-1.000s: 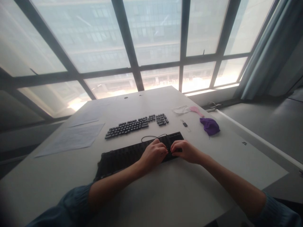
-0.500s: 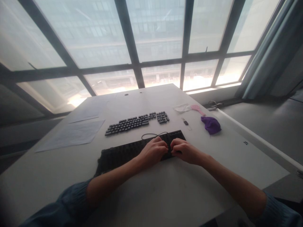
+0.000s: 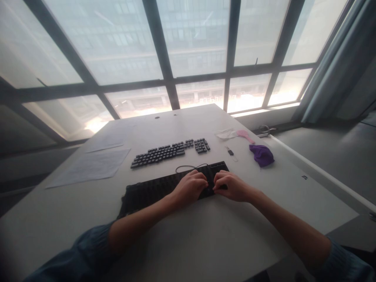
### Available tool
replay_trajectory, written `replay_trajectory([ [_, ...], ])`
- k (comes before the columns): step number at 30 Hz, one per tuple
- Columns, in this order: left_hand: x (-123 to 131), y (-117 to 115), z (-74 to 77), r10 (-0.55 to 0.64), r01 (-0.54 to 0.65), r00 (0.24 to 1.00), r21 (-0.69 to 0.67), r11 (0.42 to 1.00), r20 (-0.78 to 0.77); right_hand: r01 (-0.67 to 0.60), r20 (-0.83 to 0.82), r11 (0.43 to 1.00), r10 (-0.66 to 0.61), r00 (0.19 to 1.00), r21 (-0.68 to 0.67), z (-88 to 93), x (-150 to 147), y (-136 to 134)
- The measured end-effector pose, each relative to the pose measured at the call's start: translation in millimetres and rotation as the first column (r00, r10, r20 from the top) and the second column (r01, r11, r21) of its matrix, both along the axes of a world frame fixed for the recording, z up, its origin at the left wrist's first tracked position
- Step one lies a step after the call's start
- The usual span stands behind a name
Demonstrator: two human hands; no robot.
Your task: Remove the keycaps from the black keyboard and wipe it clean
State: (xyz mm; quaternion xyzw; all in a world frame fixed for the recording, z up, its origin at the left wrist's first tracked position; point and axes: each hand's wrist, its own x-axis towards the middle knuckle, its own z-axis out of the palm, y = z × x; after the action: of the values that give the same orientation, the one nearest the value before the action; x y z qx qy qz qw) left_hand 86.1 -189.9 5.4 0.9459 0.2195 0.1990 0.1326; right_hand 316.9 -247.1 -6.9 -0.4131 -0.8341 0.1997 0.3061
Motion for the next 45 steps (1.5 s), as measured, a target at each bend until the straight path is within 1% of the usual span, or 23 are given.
replay_trajectory([
  [2, -0.2, 3.3, 2.8, 0.074, -0.072, 0.996, -0.047, 0.996, 0.056, 0.045, -0.138, 0.999, -0.044, 0.990, 0.003, 2.9, 2.0, 1.8],
  [4, -1.7, 6.5, 9.0, 0.162, -0.158, 0.983, -0.061, 0.986, 0.086, 0.159, -0.254, 0.987, -0.149, 0.956, 0.017, 5.2, 5.2, 4.4],
  [6, -4.7, 9.0, 17.9, 0.228, -0.224, 0.970, -0.055, 0.973, 0.086, 0.262, -0.303, 0.965, -0.241, 0.922, 0.030, 5.9, 8.4, 6.9],
  [8, -9.2, 11.0, 27.9, 0.268, -0.264, 0.961, -0.052, 0.963, 0.067, 0.307, -0.308, 0.951, -0.281, 0.909, 0.035, 4.8, 10.3, 9.0],
  [12, -20.3, 23.2, 46.3, 0.318, -0.318, 0.948, -0.051, 0.947, 0.006, 0.322, -0.285, 0.946, -0.297, 0.911, 0.043, 3.3, 10.5, 11.8],
  [14, -24.6, 37.6, 53.4, 0.337, -0.338, 0.941, -0.045, 0.940, -0.032, 0.349, -0.270, 0.935, -0.321, 0.908, 0.062, 5.0, 10.8, 13.8],
  [16, -26.0, 56.6, 58.9, 0.349, -0.353, 0.934, -0.045, 0.935, -0.072, 0.380, -0.253, 0.922, -0.351, 0.902, 0.074, 8.0, 12.0, 16.7],
  [20, -16.7, 94.8, 63.6, 0.388, -0.398, 0.909, -0.043, 0.916, -0.148, 0.410, -0.182, 0.909, -0.391, 0.902, 0.076, 13.7, 16.0, 27.3],
  [23, -0.2, 114.4, 59.4, 0.440, -0.447, 0.879, 0.003, 0.894, -0.184, 0.421, -0.106, 0.902, -0.412, 0.905, 0.091, 17.4, 18.1, 44.1],
  [26, 18.8, 125.2, 48.5, 0.476, -0.477, 0.853, 0.054, 0.877, -0.211, 0.436, 0.003, 0.890, -0.440, 0.898, 0.132, 21.3, 18.1, 72.5],
  [30, 38.6, 128.8, 30.8, 0.488, -0.474, 0.850, 0.116, 0.873, -0.201, 0.435, 0.182, 0.874, -0.474, 0.861, 0.219, 21.4, 13.1, 119.2],
  [32, 44.4, 128.5, 23.2, 0.478, -0.455, 0.856, 0.152, 0.877, -0.197, 0.405, 0.266, 0.882, -0.462, 0.846, 0.242, 18.6, 8.6, 139.0],
  [34, 47.6, 128.7, 17.2, 0.462, -0.432, 0.864, 0.180, 0.884, -0.198, 0.366, 0.344, 0.895, -0.438, 0.831, 0.257, 15.2, 3.7, 153.4],
  [38, 48.5, 131.9, 9.6, 0.441, -0.402, 0.875, 0.208, 0.892, -0.200, 0.294, 0.444, 0.915, -0.393, 0.805, 0.277, 10.7, -4.2, 167.0],
  [45, 45.0, 130.4, 3.2, 0.400, -0.369, 0.896, 0.178, 0.912, -0.192, 0.205, 0.472, 0.938, -0.321, 0.821, 0.281, 7.9, -10.0, 167.4],
])
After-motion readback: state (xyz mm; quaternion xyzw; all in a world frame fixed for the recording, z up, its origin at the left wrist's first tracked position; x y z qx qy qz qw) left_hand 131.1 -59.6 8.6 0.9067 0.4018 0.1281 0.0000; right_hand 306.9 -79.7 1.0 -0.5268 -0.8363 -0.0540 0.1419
